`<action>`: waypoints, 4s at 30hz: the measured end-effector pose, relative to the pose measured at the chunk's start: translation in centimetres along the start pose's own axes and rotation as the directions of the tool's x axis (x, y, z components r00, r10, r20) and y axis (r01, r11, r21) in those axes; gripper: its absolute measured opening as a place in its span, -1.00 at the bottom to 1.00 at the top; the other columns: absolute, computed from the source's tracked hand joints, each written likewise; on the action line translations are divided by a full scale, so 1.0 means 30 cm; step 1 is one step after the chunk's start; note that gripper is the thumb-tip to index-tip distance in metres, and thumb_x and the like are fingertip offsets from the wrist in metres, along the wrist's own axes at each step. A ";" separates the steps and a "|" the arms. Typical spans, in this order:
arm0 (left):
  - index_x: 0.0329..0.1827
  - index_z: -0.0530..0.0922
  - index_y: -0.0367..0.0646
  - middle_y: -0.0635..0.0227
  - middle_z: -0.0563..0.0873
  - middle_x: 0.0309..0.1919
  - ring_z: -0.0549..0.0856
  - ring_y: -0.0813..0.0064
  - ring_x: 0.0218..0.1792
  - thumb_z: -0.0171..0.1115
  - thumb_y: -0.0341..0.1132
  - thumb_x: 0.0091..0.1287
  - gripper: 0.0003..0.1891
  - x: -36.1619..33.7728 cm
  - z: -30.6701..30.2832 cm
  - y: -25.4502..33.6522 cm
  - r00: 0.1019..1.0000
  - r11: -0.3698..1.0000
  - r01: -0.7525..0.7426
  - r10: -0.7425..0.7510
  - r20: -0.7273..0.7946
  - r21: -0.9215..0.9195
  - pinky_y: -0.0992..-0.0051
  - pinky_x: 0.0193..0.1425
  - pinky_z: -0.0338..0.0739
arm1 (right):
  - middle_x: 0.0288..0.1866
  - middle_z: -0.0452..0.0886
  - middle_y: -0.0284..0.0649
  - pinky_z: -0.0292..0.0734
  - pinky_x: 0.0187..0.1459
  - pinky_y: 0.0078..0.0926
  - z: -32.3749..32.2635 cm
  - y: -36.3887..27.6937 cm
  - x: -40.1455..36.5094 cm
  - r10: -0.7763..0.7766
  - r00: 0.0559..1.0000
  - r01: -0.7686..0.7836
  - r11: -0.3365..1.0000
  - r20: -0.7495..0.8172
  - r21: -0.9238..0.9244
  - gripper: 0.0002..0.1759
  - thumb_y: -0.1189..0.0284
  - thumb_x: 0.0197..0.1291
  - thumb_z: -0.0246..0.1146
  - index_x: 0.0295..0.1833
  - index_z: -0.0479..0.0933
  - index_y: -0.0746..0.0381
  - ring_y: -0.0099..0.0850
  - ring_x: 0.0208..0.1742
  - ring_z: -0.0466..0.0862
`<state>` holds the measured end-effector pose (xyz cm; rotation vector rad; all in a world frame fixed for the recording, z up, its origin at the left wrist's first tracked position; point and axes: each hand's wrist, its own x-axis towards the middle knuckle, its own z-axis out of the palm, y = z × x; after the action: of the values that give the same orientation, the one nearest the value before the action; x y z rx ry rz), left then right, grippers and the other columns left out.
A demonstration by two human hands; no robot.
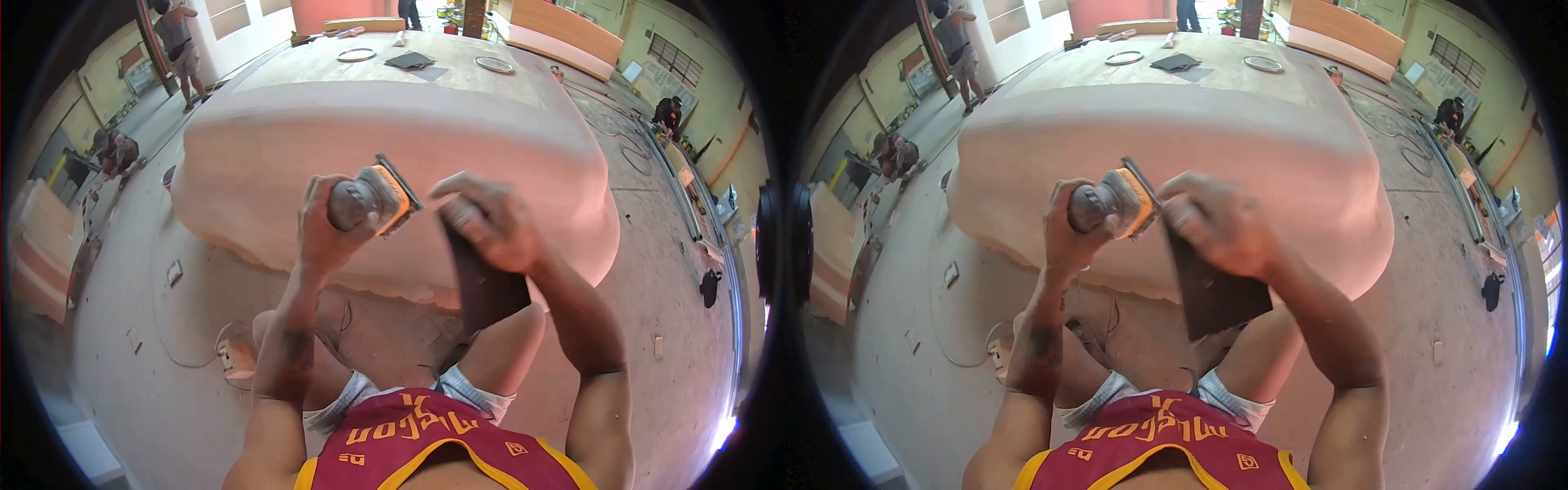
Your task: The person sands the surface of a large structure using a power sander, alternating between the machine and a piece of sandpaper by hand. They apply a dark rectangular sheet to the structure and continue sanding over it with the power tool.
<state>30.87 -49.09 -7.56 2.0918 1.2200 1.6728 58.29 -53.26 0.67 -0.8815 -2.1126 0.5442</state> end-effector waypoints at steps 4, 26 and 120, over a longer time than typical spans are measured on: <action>0.08 0.61 -0.13 0.15 0.68 -0.08 0.74 0.07 -0.06 0.63 -0.36 -0.02 -0.45 -0.074 -0.032 0.062 0.991 0.991 -0.131 0.130 0.024 0.035 0.19 0.01 0.66 | -0.20 0.70 -0.06 0.65 -0.03 -0.16 0.199 -0.071 -0.004 -0.094 0.990 0.107 0.988 0.109 -0.115 -0.48 0.40 0.38 0.31 0.44 0.51 0.14 -0.04 -0.15 0.78; 0.07 0.62 -0.10 0.14 0.69 -0.08 0.73 0.03 -0.04 0.66 -0.32 0.01 -0.46 -0.242 0.015 0.026 0.999 0.995 0.028 -0.032 0.040 0.092 0.15 0.00 0.67 | -0.35 0.62 -0.17 0.53 -0.12 -0.32 0.393 -0.021 -0.128 0.251 0.956 -0.282 0.926 0.151 0.252 -0.40 0.43 0.47 0.27 0.55 0.34 0.26 -0.40 -0.29 0.61; 0.23 0.44 -0.31 0.15 0.41 0.15 0.51 0.29 0.14 0.75 -0.08 0.18 -0.24 -0.264 0.585 -0.240 0.821 0.826 0.382 -0.510 -0.258 -0.415 0.27 0.23 0.51 | -0.35 0.54 -0.35 0.46 -0.45 -0.49 0.287 0.660 -0.523 0.669 0.663 0.284 0.190 -0.335 0.940 -0.48 0.00 0.70 0.02 0.25 0.55 0.26 -0.50 -0.48 0.52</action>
<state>42.79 -44.28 -23.59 1.1961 1.2734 1.9010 66.95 -52.32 -24.55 -0.4238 -0.4895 1.2612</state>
